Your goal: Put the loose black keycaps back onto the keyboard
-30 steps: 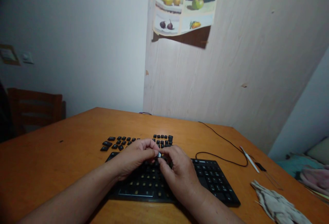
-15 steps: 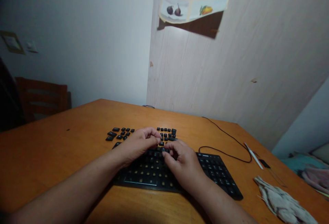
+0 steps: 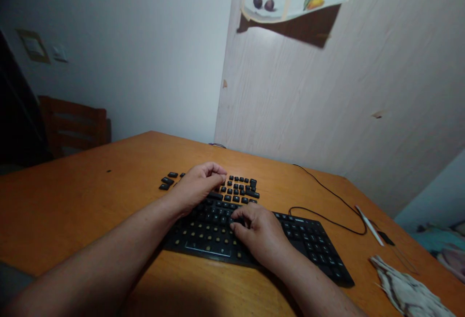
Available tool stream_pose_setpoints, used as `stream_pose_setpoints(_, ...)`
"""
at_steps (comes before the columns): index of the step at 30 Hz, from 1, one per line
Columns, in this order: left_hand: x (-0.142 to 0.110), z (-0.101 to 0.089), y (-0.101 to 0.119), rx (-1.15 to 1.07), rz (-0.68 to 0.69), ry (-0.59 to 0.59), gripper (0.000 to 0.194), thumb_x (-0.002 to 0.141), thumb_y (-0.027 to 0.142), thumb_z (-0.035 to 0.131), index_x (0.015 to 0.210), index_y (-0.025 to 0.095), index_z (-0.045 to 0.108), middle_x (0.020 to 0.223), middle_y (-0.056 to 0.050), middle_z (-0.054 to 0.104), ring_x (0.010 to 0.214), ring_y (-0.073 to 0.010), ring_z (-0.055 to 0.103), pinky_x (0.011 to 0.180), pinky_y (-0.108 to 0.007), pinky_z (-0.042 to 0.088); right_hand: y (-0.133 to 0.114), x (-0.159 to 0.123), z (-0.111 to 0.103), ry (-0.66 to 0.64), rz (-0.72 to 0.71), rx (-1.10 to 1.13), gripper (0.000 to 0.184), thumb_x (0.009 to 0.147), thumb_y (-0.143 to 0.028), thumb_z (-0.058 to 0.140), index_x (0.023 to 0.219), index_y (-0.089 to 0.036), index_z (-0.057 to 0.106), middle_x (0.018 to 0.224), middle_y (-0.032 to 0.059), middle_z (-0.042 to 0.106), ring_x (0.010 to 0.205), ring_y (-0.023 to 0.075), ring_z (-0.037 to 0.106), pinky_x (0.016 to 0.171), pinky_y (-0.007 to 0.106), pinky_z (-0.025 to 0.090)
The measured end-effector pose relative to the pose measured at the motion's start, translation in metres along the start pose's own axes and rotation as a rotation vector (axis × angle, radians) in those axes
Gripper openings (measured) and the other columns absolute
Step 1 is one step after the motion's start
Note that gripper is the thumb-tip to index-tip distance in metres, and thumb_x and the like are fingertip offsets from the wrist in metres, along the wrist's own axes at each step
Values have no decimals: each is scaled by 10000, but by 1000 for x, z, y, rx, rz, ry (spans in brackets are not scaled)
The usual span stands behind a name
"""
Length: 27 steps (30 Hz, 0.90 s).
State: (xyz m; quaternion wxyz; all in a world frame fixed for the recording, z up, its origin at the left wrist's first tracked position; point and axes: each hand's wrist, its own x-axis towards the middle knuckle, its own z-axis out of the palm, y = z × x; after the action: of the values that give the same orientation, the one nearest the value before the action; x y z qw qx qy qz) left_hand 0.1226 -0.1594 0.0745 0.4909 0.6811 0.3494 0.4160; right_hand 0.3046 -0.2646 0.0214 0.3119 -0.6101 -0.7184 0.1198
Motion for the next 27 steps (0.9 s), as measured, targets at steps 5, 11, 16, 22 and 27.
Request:
stream_pose_setpoints(5, 1, -1, 1, -13, 8, 9, 187, 774, 277, 650, 913, 153, 668, 836, -31, 668, 757, -154, 579, 733, -284, 452, -2, 1, -1, -10, 16, -31, 104, 844, -260, 653, 903, -220, 729, 766, 3, 636, 715, 176, 589, 654, 290, 440)
stream_pose_setpoints(11, 0, -2, 3, 1, 22, 19, 173, 788, 282, 645, 899, 153, 672, 848, -34, 668, 783, -159, 579, 746, -287, 444, -3, -1, -2, -38, 76, -29, 107, 842, -287, 648, 887, -218, 715, 738, -5, 630, 697, 179, 581, 626, 283, 427)
stream_pose_setpoints(16, -1, -2, 5, 10, 34, 28, 167, 793, 277, 641, 896, 149, 674, 849, -36, 667, 790, -162, 578, 753, -289, 440, -3, -1, -2, -55, 86, -18, 133, 854, -307, 634, 898, -222, 725, 731, -7, 635, 692, 182, 586, 630, 290, 425)
stream_pose_setpoints(22, -3, -2, 6, 22, 43, 29, 153, 800, 270, 631, 888, 151, 671, 844, -37, 667, 800, -168, 581, 749, -288, 441, -5, -2, -3, -61, 85, -43, 138, 854, -307, 631, 908, -228, 731, 754, 1, 667, 699, 190, 603, 640, 300, 443)
stream_pose_setpoints(27, -3, -2, 7, 16, 30, 28, 157, 804, 272, 630, 896, 152, 671, 842, -29, 663, 788, -162, 571, 737, -284, 437, -8, -2, -6, -68, 51, -81, 125, 850, -290, 635, 904, -234, 733, 786, 8, 692, 732, 194, 625, 664, 302, 462)
